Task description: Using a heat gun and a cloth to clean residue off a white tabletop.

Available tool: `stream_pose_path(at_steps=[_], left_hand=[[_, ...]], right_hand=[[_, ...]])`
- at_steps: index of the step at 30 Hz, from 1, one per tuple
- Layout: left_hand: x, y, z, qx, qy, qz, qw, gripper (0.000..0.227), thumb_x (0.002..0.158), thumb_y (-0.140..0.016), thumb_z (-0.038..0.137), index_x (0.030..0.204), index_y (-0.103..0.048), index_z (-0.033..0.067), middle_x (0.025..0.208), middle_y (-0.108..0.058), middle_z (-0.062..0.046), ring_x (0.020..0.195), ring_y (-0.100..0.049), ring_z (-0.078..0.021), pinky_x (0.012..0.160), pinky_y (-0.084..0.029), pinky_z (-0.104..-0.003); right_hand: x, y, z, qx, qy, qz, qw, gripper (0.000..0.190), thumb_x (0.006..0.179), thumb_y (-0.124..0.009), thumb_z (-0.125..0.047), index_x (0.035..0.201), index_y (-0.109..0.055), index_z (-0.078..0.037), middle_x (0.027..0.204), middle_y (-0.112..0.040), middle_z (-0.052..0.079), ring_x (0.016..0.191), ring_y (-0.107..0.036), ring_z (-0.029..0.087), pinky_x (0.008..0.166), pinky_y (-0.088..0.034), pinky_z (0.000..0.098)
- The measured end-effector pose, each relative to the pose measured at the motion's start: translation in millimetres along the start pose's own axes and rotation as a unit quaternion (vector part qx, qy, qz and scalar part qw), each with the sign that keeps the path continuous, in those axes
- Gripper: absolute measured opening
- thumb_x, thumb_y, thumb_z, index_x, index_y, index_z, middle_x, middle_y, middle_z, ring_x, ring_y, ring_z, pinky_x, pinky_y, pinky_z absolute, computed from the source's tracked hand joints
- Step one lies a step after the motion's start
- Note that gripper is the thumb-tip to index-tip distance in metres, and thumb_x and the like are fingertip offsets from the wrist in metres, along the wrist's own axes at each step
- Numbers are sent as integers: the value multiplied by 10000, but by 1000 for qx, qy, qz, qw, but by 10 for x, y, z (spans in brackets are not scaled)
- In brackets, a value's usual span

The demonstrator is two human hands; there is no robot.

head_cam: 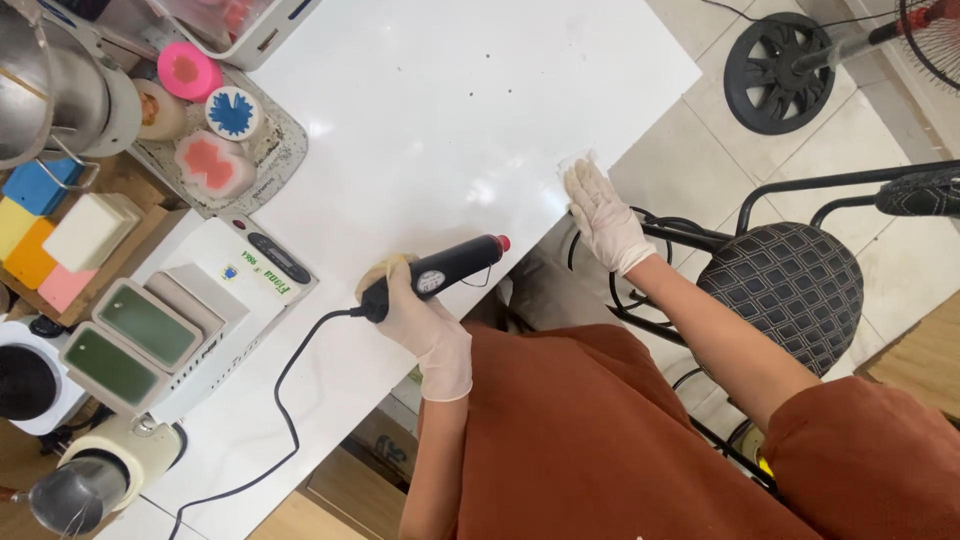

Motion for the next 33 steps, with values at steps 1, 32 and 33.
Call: stream_pose_path(at_steps=[1,32,33], left_hand=[[-6,27,-60,18,0,-1,1000,195,906,-643,-38,971,-487,58,980,-575,-77,941,-600,-222,919,-538,-370],[-52,-190,-414,124,18,17,992,149,906,-663,42,982,-537,66,989,-581,-28,948,-558,-149,907,-484,-318],[-38,-194,-405,107,17,8,994,137,909,-655,41,989,-546,61,989,-586,-33,943,-555,-150,903,-479,-319]], right_hand=[[-10,22,-17,-11,15,-15,1000,582,1041,-475,-92,1605,-336,-54,1677,-296,187,1571,-231,333,1271,-249,331],[-342,-437,-901,-77,-9,-120,990,629,995,-453,-220,1582,-315,-41,1633,-293,193,1542,-215,338,1268,-160,435],[-392,-569,-1008,-49,20,-165,985,628,983,-466,-232,1570,-322,-63,1634,-290,175,1539,-235,315,1271,-166,433]])
Point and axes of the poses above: each hand's wrist, its own x-axis towards the middle knuckle, its own y-axis out of the back of the hand, z = x × y, the point moved 10 cm from there along x, towards the middle knuckle
